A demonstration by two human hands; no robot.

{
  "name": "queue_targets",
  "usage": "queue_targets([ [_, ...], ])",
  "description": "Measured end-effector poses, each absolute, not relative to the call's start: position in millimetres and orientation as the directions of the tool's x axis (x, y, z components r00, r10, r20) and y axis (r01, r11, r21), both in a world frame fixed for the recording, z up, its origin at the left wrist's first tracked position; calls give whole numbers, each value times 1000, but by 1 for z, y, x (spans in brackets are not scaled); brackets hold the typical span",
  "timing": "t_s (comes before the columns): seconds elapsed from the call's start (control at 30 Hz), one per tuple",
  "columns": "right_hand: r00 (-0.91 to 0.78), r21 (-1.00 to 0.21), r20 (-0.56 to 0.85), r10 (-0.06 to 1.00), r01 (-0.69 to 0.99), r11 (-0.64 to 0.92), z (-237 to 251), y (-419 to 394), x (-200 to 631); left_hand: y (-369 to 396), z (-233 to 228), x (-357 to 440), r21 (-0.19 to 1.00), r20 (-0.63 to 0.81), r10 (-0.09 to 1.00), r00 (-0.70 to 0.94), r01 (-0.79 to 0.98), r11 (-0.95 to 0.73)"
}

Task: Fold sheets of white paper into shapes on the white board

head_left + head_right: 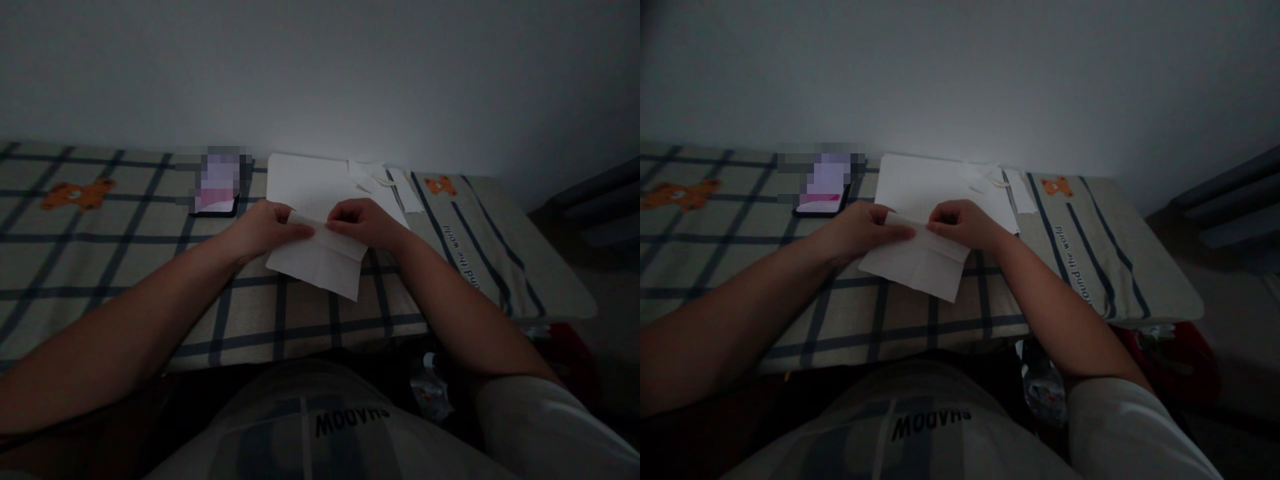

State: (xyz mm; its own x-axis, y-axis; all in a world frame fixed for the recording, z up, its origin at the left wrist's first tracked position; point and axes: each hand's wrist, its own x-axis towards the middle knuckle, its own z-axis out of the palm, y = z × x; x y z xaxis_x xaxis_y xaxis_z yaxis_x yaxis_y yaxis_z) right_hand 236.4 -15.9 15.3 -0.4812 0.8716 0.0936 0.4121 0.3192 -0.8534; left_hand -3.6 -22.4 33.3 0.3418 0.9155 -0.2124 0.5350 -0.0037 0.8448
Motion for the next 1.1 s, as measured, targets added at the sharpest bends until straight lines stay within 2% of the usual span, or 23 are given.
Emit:
queue_targets([
  [0.63, -489, -851, 155, 858, 376, 368, 12, -19, 230, -22, 31, -3, 831, -183, 920, 347, 555, -45],
  [0.83, -484, -817, 187, 855, 407, 409, 9, -18, 230, -24, 30, -1, 823, -140, 927, 349, 562, -87],
  [1.1, -457, -788, 151, 877, 480, 386, 19, -19, 232, -21, 28, -4, 819, -105, 942, 318, 565, -100],
])
